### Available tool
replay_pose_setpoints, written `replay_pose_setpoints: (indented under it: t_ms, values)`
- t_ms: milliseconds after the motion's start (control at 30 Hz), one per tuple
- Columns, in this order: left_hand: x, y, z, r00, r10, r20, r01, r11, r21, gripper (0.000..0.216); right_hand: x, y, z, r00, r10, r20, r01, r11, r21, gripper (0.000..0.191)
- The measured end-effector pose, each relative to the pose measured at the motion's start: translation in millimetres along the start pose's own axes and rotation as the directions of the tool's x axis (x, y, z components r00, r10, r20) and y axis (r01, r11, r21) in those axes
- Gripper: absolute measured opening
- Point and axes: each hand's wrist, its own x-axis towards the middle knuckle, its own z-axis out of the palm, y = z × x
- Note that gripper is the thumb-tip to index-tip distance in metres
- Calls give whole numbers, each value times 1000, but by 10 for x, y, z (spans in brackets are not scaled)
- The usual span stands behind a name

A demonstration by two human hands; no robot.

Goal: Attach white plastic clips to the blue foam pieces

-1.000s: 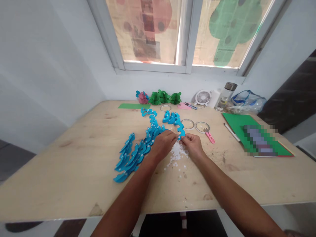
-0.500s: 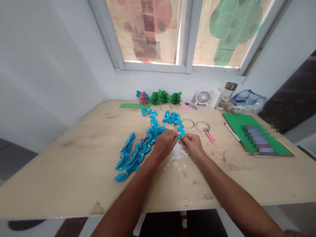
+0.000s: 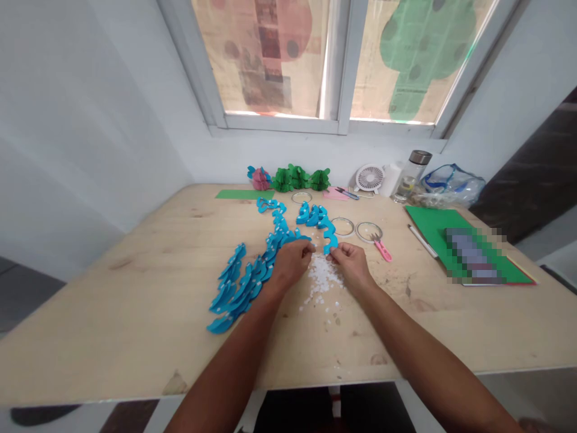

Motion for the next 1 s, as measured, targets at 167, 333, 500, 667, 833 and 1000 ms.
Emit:
replay_pose_setpoints:
  t_ms: [167,333,500,667,833,1000]
  values:
    - [10,28,-58,990,-132,46,134,990,-45,17,-13,-13,-1,1000,-6,7,6,1000,-7,26]
    - [29,46,-89,964,-266,13,245,866,-435,15,-27,-37,16,999,5,46,-6,1000,2,27]
    - [16,122,-103,866,-425,263,457,458,-762,28,-51,-36,45,992,14,124,-18,999,29,26]
    - [8,169,-124,840,-442,316,485,345,-804,27,-71,-6,50,982,-46,183,60,996,-71,27]
    - [10,141,-98,840,-448,306,445,246,-861,27,-89,-66,36,972,-74,225,99,990,-100,31]
    - [0,137,-67,857,-397,330,443,237,-865,21,-96,-166,18,988,-114,105,120,991,-52,29]
